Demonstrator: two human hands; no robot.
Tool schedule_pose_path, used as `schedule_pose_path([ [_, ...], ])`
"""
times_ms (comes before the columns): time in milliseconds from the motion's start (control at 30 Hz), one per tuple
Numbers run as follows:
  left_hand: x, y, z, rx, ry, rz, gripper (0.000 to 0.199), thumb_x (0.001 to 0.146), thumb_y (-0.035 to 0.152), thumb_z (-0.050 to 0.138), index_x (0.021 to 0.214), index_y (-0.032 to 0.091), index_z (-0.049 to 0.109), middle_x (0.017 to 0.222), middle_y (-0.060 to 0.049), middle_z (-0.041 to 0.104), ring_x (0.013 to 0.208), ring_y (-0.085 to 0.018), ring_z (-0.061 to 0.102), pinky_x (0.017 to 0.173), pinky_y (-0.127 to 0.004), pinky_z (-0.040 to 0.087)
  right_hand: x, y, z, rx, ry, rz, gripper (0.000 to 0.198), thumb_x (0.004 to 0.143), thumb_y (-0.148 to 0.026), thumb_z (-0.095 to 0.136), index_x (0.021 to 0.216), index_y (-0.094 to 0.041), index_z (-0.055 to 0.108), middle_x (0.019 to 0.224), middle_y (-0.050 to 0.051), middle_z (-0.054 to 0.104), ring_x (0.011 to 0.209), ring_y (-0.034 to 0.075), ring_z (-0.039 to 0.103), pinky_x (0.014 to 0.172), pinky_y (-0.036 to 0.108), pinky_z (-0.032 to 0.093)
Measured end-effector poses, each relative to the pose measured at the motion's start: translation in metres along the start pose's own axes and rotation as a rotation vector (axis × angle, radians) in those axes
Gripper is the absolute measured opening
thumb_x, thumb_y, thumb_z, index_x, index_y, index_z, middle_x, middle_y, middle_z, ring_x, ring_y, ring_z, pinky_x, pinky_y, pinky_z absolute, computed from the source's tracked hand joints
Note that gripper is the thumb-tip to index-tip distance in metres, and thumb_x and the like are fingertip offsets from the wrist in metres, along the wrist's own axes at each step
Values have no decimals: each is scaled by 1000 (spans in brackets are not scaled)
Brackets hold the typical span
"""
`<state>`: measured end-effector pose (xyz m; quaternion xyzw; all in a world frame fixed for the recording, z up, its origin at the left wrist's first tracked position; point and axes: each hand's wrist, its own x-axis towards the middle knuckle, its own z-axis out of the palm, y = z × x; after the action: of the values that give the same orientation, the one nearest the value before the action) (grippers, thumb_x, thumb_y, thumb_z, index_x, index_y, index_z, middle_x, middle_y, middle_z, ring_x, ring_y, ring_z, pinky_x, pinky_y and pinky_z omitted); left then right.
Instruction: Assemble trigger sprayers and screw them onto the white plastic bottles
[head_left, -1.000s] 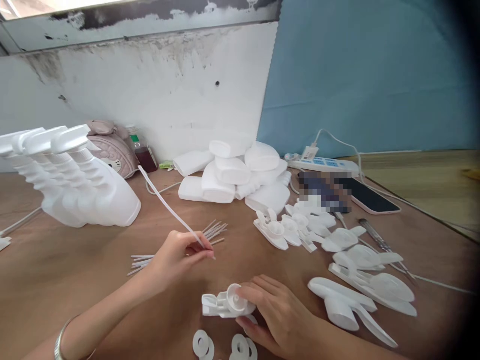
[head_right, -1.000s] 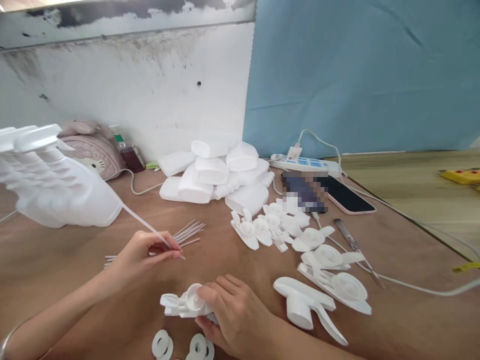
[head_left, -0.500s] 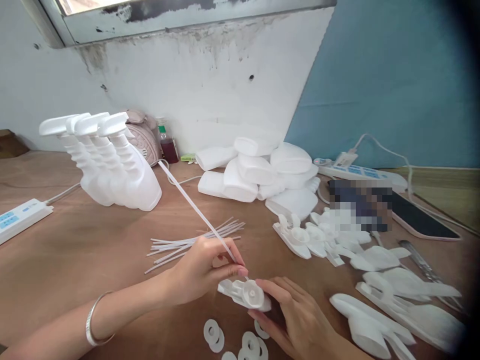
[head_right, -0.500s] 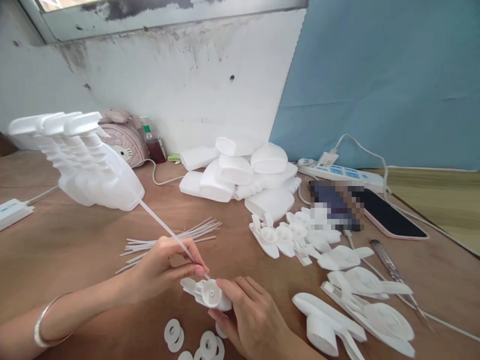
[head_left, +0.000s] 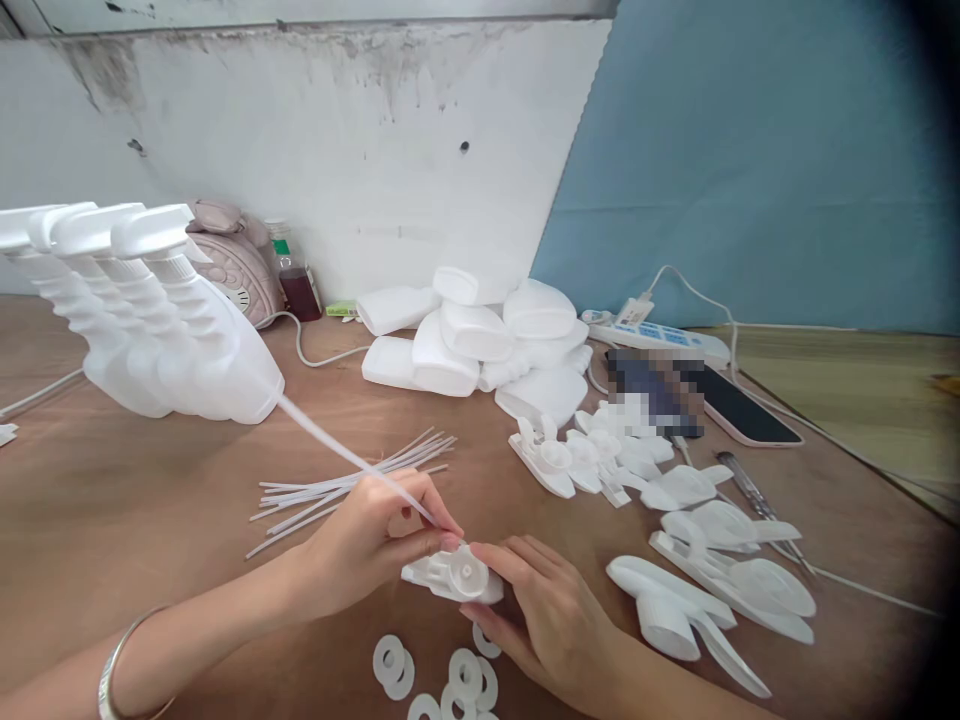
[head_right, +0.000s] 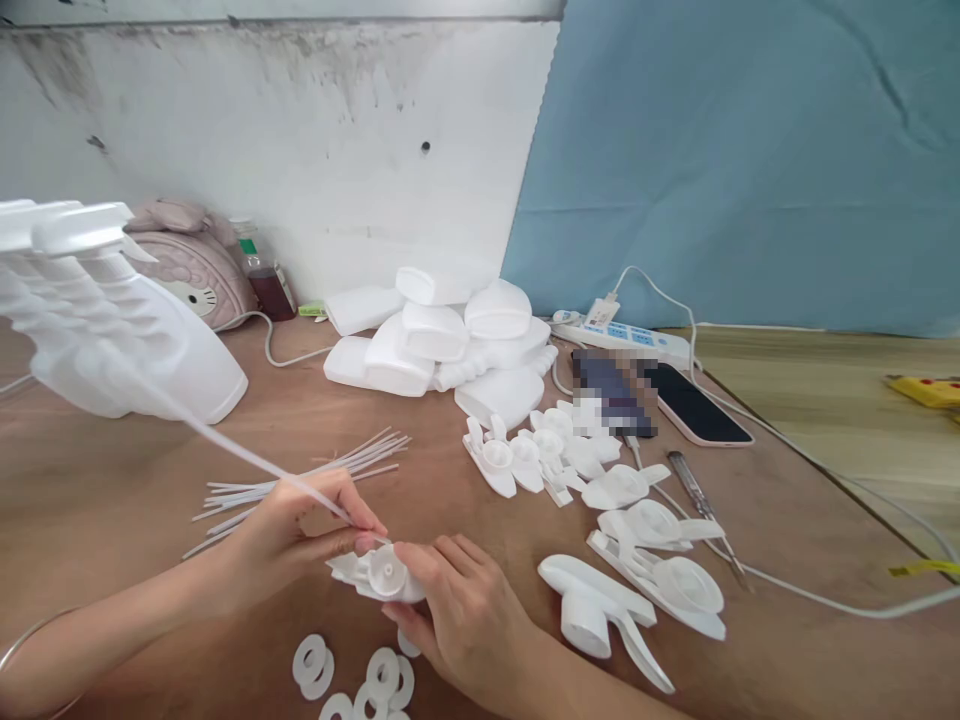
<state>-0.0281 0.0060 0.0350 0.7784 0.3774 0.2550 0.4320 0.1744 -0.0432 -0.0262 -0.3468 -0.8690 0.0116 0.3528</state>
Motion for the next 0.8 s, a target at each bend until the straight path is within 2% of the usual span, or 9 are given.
schedule_pose_path([
  [133, -4, 6, 0, 28, 56, 93, 16, 80, 30, 58, 73, 16, 62, 71, -1, 64, 66, -11, 57, 62, -22, 44, 0, 0, 0, -1, -14, 5, 24, 86, -23, 47, 109, -14, 44, 75, 4, 63, 59, 16, 51, 54, 29, 44],
  [233, -6, 8, 3, 48, 20, 118, 16, 81, 30, 57, 74, 17, 62, 71, -1, 63, 65, -11, 56, 62, -22, 43, 1, 0, -1, 3, -17, 8, 25, 87, -24, 47, 109, -14, 44, 75, 5, 62, 60, 16, 53, 55, 29, 44],
  [667, -4, -5, 13, 77, 51, 64, 17, 82, 31, 55, 74, 16, 58, 69, 1, 59, 61, -9, 53, 59, -21, 42, 1, -1, -2, -29, -28, -8, 24, 87, -25, 46, 108, -14, 43, 74, 4, 64, 59, 16, 53, 55, 29, 42],
  [800, -6, -5, 16, 50, 47, 53, 15, 82, 29, 55, 75, 16, 58, 69, 0, 59, 61, -9, 54, 58, -21, 43, 2, -1, -2, -10, -40, -10, 25, 88, -25, 45, 110, -13, 42, 80, 6, 66, 61, 16, 55, 56, 29, 44],
])
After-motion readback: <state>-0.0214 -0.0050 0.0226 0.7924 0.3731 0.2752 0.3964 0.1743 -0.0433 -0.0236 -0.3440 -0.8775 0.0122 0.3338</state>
